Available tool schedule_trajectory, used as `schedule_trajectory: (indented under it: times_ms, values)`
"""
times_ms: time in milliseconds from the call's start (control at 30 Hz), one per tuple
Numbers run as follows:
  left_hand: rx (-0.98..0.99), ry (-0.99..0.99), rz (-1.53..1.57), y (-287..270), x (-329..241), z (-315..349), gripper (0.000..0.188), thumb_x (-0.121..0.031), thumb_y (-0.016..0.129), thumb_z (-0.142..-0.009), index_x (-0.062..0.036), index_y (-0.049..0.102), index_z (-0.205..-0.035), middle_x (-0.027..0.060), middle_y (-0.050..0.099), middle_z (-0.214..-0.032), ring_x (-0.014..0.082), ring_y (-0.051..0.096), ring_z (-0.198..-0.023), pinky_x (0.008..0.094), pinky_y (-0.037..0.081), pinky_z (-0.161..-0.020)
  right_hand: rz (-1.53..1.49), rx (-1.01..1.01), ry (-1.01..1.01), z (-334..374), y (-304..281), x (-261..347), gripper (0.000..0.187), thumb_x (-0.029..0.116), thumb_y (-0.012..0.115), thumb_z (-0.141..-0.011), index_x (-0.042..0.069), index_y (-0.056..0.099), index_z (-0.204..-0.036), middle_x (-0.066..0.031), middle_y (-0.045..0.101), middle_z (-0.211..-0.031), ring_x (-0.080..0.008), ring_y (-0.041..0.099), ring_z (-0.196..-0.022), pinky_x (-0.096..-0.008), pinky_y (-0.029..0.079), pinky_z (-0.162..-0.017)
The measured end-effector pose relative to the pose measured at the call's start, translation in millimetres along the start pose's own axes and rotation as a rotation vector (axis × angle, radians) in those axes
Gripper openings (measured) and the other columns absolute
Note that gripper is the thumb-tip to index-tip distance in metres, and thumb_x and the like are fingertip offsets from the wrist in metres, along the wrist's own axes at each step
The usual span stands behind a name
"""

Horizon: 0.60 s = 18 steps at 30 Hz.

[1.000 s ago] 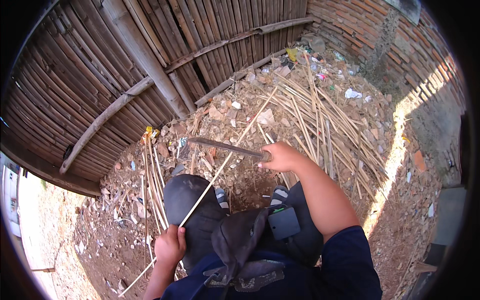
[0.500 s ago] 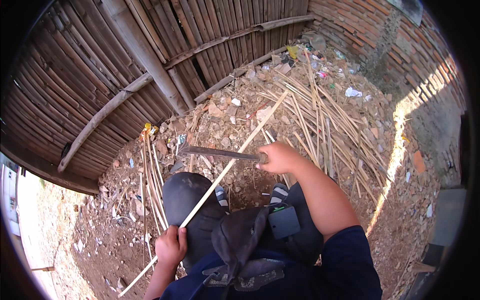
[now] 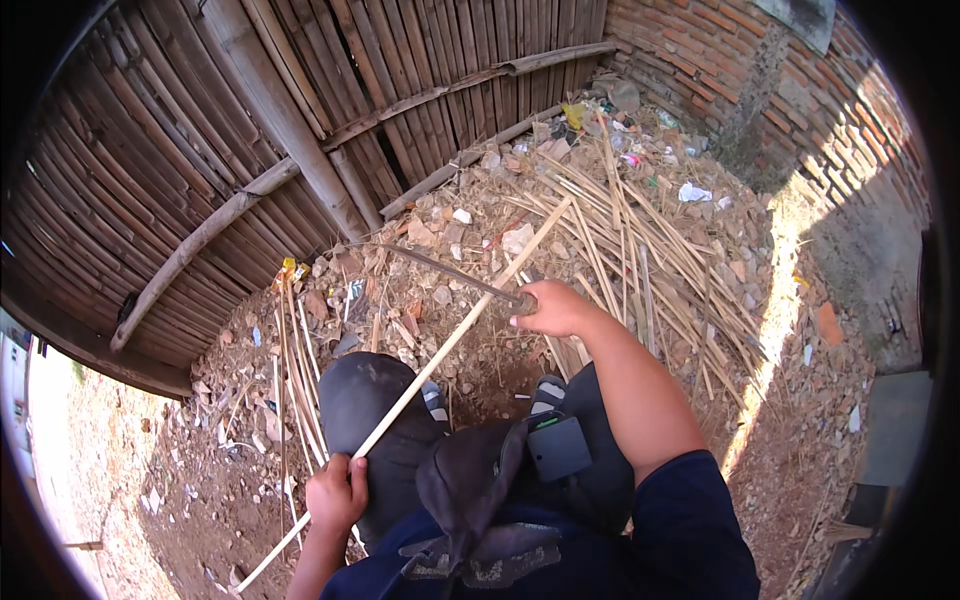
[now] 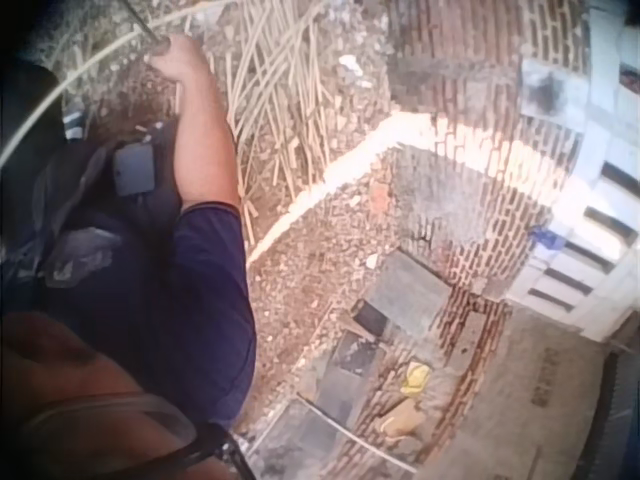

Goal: The person uses a machete to strip thin layers of bark from a bamboo stick, repeatedly running the blade along the length of the wood while holding it in their other hand.

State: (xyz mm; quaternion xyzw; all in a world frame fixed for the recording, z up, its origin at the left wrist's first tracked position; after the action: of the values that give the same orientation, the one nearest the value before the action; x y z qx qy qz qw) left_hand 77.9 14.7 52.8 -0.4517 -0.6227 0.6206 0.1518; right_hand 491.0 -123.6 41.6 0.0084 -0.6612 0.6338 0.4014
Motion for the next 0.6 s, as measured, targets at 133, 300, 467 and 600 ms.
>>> schedule_trajectory:
  times_ms: [133, 300, 467, 600]
  values:
    - [0.056, -0.041, -0.017, -1, 0, -2, 0.033, -0.029, 0.063, -0.097, -0.0075, 0.051, -0.075, 0.0177, 0.06, -0.059, 0.0411, 0.062, -0.054, 0.0516, 0.047, -0.05, -0.015, 0.014, 0.08, 6, -4, -7, 0.056, 0.039, 0.078, -0.08, 0.004, 0.067, -0.122, -0.024, 0.071, -0.106, -0.0392, 0.068, -0.102, -0.0457, 0.053, -0.09]
    - [0.104, -0.065, -0.02, -2, 2, -4, 0.034, -0.029, 0.063, -0.097, -0.0064, 0.051, -0.074, 0.0185, 0.06, -0.06, 0.0419, 0.061, -0.054, 0.0511, 0.047, -0.051, 0.152, 0.176, 0.065, 21, 2, 33, 0.051, 0.038, 0.077, -0.081, 0.009, 0.068, -0.122, -0.021, 0.071, -0.107, -0.039, 0.068, -0.102, -0.045, 0.053, -0.089]
    - [0.061, 0.002, 0.075, -2, 2, -3, 0.033, -0.026, 0.062, -0.098, -0.0043, 0.053, -0.075, 0.0194, 0.057, -0.059, 0.0435, 0.059, -0.055, 0.0507, 0.043, -0.051, -0.019, 0.197, -0.01, 9, 13, -1, 0.051, 0.038, 0.076, -0.082, 0.01, 0.068, -0.124, -0.0213, 0.071, -0.109, -0.0393, 0.067, -0.103, -0.0449, 0.053, -0.09]
    - [0.067, -0.02, 0.068, -2, 1, -4, 0.034, -0.026, 0.062, -0.098, -0.0042, 0.052, -0.074, 0.0191, 0.057, -0.059, 0.0434, 0.059, -0.055, 0.0506, 0.043, -0.051, 0.011, -0.026, 0.062, 4, -7, -14, 0.05, 0.036, 0.076, -0.081, 0.01, 0.068, -0.123, -0.0228, 0.071, -0.107, -0.0391, 0.067, -0.102, -0.0444, 0.053, -0.091]
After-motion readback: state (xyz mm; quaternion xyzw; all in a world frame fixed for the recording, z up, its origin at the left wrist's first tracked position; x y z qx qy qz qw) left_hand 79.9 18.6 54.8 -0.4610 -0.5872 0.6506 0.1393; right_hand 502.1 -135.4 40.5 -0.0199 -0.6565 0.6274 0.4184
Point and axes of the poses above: each hand's wrist, its own z-axis away from the middle knuckle, its own y-axis out of the palm, x = y × z, the point moved 8 cm from there along -z, towards the middle knuckle
